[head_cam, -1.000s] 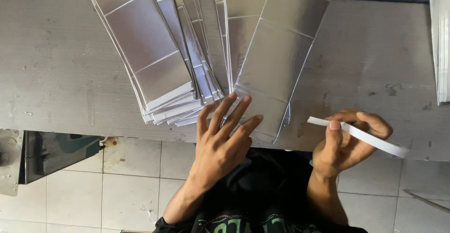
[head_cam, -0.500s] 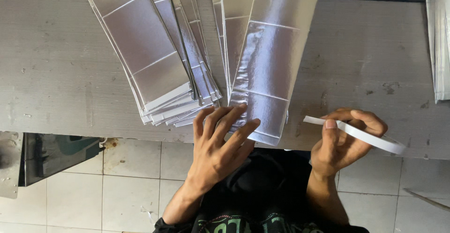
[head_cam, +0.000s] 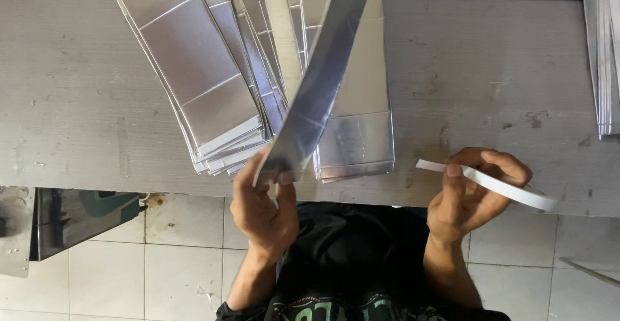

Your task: The person applies white adhesive tape to the edges of rectangular metallic panels. They hold the tape roll in one hand and smooth the tape onto the panel edges with the other, repeating the process for multiple panels stacked on a table.

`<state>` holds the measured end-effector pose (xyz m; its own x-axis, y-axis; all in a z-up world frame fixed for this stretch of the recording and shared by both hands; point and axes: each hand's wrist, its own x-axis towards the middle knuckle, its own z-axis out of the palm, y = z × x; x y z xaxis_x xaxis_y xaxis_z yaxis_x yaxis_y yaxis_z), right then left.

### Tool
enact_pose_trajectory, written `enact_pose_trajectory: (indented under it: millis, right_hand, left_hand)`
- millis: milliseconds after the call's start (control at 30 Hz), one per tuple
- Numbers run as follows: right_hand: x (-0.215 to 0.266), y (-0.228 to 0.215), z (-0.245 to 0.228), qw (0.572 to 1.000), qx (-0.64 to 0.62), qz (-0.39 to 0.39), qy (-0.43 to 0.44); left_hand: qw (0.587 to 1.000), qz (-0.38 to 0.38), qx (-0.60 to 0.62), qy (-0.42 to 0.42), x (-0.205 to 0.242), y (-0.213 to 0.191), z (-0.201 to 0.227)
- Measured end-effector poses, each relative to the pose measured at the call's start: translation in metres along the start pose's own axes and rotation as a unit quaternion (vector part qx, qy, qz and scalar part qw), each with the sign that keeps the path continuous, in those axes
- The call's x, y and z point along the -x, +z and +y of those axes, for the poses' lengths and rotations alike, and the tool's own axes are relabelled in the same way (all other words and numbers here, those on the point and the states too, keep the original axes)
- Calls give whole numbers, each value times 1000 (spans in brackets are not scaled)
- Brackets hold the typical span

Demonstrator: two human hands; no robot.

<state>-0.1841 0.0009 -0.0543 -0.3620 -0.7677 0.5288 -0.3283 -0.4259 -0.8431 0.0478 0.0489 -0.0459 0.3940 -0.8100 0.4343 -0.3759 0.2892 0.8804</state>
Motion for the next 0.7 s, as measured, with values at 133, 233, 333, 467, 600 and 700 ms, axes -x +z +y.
enact_pose_trajectory:
  millis: [133,233,333,467,600,700]
  right_hand:
    - [1,0,-1,1000,13,-2,-2]
    - [2,0,-1,1000,6,1,11]
    - [2,0,-2,1000,-3,0,17]
    - [3,0,-2,1000,-1,4,18]
    - [3,0,-1,1000,-12,2,16]
    - [3,0,-1,1000,-14,3,22]
  left_hand:
    - [973,21,114,-198,-20,0,18]
    - [892,-1,375,-252,-21,5,17]
    - [917,-46,309,-250,-19,9,29]
    - [958,-119,148,-217,-24,6,41]
    - [950,-201,-176,-159,-34,-2,37]
    - [925,-290,-241,-56,-30,1,23]
